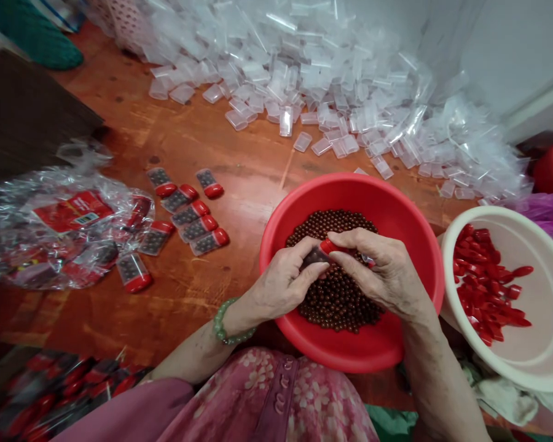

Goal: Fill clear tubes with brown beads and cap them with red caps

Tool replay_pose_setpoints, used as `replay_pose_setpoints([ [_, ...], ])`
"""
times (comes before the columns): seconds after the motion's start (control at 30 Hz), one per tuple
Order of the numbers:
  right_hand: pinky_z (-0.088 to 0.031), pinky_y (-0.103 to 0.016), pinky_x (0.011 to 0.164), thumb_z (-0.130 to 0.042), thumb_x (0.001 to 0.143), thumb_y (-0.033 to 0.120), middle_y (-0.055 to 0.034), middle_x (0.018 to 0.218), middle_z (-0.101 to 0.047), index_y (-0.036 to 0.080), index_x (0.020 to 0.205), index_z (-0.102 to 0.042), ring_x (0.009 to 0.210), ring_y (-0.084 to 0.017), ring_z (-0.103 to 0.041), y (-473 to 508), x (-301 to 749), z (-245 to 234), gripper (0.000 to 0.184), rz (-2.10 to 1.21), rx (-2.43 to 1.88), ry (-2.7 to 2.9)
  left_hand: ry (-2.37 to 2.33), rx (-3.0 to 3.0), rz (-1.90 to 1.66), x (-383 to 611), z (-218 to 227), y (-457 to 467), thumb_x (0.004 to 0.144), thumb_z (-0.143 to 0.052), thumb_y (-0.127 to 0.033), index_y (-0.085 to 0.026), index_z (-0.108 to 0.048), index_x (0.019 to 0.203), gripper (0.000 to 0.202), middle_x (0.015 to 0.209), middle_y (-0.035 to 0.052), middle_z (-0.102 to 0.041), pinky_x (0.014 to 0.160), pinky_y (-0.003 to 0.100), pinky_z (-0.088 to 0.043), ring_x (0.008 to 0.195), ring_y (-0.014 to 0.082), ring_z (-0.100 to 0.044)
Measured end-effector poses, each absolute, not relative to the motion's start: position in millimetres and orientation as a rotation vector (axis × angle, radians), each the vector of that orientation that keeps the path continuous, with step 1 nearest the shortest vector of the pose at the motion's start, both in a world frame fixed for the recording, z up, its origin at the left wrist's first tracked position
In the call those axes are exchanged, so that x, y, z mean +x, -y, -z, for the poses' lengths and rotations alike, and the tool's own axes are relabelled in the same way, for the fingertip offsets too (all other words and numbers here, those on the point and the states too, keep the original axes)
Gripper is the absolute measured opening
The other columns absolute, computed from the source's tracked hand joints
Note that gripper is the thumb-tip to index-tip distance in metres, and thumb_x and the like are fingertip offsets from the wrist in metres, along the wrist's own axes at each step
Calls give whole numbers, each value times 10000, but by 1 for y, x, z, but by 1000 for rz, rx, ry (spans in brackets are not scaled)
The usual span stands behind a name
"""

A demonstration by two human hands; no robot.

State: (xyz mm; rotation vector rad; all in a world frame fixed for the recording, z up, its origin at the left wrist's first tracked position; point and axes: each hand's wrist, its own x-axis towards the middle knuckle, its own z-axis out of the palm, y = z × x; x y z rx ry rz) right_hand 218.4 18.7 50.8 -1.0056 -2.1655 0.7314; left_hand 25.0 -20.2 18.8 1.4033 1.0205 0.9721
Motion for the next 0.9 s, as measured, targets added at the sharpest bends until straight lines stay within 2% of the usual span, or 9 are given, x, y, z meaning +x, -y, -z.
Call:
replay_pose_setpoints([
  [0.1, -648, -321, 824, -720, 910, 172, -42, 1063, -804, 275, 1156, -746, 920, -191, -775, -18, 222, -51, 268, -747, -953, 2183, -1053, 1494, -977, 26, -18, 21, 952, -513, -224, -205, -527, 918, 41, 792, 7, -585, 685, 302, -375, 703, 151, -528],
  [0.17, -641, -338, 867, -720, 915, 193, -58, 1093, -793, 272, 1239, -706, 963, -202, -769, -16, 222, -50, 334, -700, -922, 2231, -1050, 1479, -946, 26, -18, 21, 953, -514, -234, -207, -517, 902, 57, 762, -1, -579, 664, 297, -366, 680, 148, -521],
  [0.33, -593, -494, 980, -731, 891, 376, -206, 1305, -673, 155, 1523, -414, 1204, -324, -668, -3, 209, -41, 741, -361, -949, 2474, -984, 1260, -888, 22, -18, 19, 963, -510, -303, -199, -505, 866, 142, 765, 0, -618, 660, 278, -391, 688, 139, -556],
  [0.43, -582, -550, 939, -617, 912, 329, -232, 1290, -654, 112, 1572, -290, 1189, -356, -648, 3, 199, -30, 768, -80, -979, 2496, -994, 1251, -902, 22, -17, 18, 939, -542, -310, -197, -505, 819, 169, 737, -16, -566, 651, 274, -366, 684, 131, -509],
  [0.53, -586, -521, 901, -581, 903, 375, -225, 1247, -674, 99, 1575, -276, 1144, -359, -665, 3, 195, -22, 788, 123, -958, 2482, -977, 1227, -897, 22, -15, 17, 921, -555, -318, -196, -507, 799, 179, 722, -20, -535, 652, 276, -361, 684, 131, -470],
  [0.7, -588, -441, 861, -628, 890, 537, -207, 1194, -711, 119, 1565, -307, 1066, -339, -704, -3, 196, -19, 857, 232, -895, 2496, -924, 1150, -908, 23, -11, 16, 901, -561, -341, -195, -526, 820, 171, 776, 5, -568, 696, 286, -418, 742, 153, -515],
  [0.8, -592, -430, 844, -634, 885, 547, -211, 1174, -715, 114, 1567, -320, 1044, -337, -711, -5, 196, -20, 867, 256, -885, 2497, -913, 1138, -902, 23, -10, 16, 894, -561, -331, -191, -535, 832, 155, 813, 23, -592, 738, 302, -448, 790, 172, -552],
  [0.9, -598, -435, 860, -641, 888, 491, -226, 1179, -700, 90, 1573, -317, 1064, -337, -698, -4, 194, -23, 857, 245, -893, 2507, -894, 1089, -924, 24, -9, 15, 890, -577, -332, -189, -535, 831, 161, 822, 26, -594, 758, 312, -462, 800, 176, -556],
])
